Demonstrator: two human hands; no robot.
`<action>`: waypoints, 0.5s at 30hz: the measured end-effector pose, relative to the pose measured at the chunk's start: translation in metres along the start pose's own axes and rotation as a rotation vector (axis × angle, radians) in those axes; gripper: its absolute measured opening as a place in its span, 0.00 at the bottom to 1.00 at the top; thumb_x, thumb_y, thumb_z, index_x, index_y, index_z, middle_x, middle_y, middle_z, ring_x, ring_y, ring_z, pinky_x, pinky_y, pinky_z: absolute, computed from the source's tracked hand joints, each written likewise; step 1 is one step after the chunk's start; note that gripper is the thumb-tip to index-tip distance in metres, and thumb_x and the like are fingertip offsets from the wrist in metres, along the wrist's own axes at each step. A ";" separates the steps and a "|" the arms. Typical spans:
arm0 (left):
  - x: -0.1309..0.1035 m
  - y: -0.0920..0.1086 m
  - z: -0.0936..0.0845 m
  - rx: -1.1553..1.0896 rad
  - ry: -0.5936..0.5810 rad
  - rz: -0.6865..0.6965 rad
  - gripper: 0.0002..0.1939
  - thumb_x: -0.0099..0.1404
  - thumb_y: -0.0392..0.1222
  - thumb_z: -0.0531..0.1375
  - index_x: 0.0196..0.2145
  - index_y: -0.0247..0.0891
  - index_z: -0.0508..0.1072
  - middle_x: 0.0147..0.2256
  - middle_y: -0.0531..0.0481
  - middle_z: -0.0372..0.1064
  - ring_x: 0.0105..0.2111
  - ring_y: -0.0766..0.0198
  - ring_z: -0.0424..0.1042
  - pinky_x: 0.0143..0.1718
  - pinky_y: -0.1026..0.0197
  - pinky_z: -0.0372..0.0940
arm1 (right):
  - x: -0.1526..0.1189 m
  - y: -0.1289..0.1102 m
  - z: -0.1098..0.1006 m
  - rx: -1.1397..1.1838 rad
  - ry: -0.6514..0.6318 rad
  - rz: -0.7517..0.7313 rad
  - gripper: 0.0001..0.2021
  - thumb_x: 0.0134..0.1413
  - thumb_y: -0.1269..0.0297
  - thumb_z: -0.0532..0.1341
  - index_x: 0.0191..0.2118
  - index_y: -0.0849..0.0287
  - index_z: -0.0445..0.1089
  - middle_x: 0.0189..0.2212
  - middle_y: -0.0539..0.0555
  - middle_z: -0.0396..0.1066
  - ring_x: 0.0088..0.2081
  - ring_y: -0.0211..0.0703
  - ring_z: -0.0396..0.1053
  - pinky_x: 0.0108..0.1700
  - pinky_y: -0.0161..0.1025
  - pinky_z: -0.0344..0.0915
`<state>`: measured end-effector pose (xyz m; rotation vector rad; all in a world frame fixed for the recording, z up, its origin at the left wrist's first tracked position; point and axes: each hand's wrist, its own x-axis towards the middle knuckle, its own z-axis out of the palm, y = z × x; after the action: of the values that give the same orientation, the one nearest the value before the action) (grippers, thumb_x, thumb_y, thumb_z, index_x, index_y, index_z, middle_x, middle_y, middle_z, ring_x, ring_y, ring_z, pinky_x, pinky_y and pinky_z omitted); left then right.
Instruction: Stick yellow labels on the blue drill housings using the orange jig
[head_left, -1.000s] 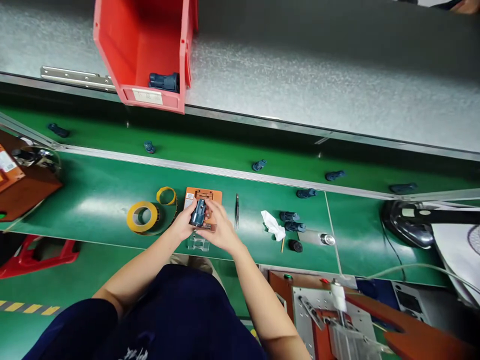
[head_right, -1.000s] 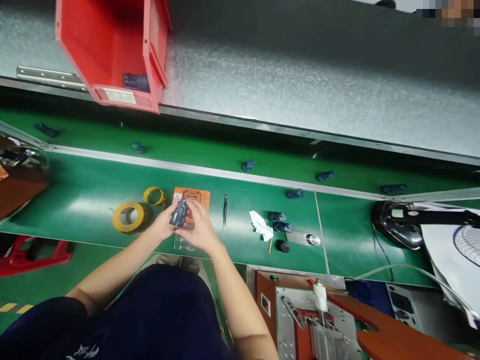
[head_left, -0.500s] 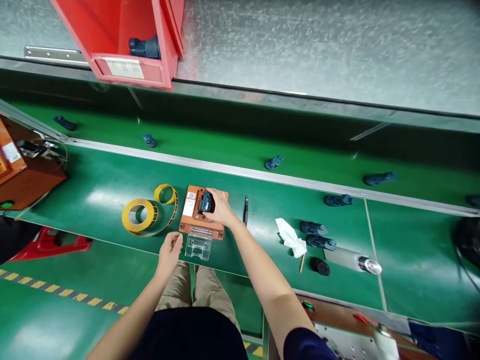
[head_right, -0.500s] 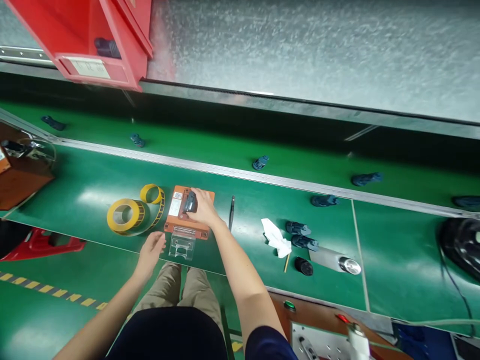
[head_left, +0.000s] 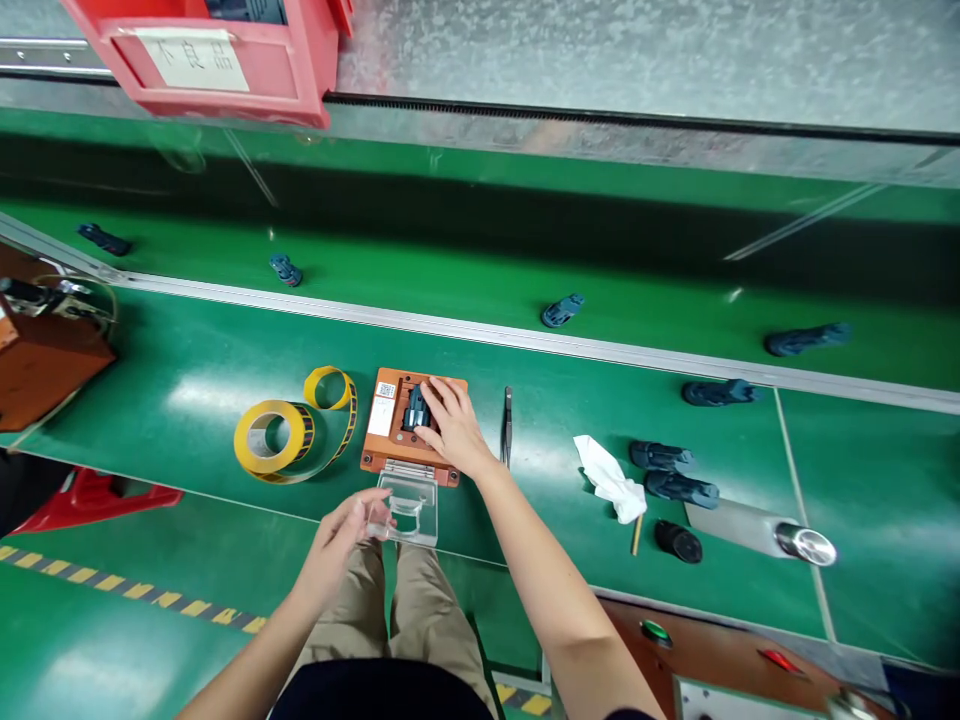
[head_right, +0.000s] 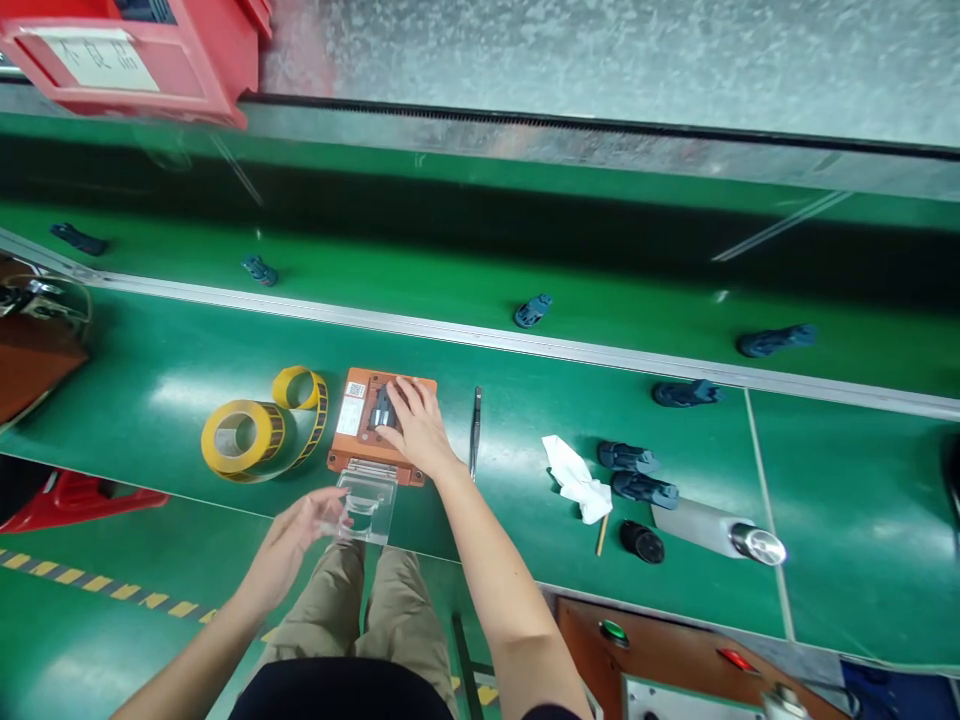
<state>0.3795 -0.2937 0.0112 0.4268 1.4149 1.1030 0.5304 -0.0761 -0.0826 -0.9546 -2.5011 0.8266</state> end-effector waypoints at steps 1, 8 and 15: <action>0.006 0.009 0.002 -0.080 -0.015 -0.009 0.26 0.71 0.59 0.52 0.54 0.37 0.71 0.42 0.41 0.73 0.42 0.53 0.74 0.42 0.53 0.70 | -0.009 0.005 0.000 -0.019 0.097 0.037 0.29 0.66 0.51 0.55 0.68 0.55 0.55 0.66 0.61 0.56 0.68 0.58 0.48 0.67 0.59 0.49; 0.085 0.049 0.028 -0.206 -0.071 -0.140 0.32 0.63 0.52 0.65 0.60 0.38 0.61 0.38 0.43 0.75 0.35 0.57 0.76 0.31 0.59 0.71 | -0.087 0.053 0.015 -0.226 0.634 0.553 0.26 0.64 0.47 0.53 0.54 0.65 0.70 0.45 0.67 0.69 0.50 0.61 0.64 0.54 0.58 0.58; 0.116 0.053 -0.011 0.552 0.050 0.164 0.20 0.68 0.47 0.59 0.55 0.38 0.70 0.38 0.44 0.74 0.36 0.57 0.75 0.40 0.53 0.70 | -0.098 0.053 0.028 -0.212 0.615 0.741 0.28 0.61 0.39 0.49 0.38 0.63 0.70 0.35 0.66 0.70 0.40 0.59 0.65 0.44 0.54 0.61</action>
<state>0.3274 -0.1794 -0.0139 0.9263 1.7496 0.8412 0.6128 -0.1225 -0.1480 -1.9176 -1.7108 0.3435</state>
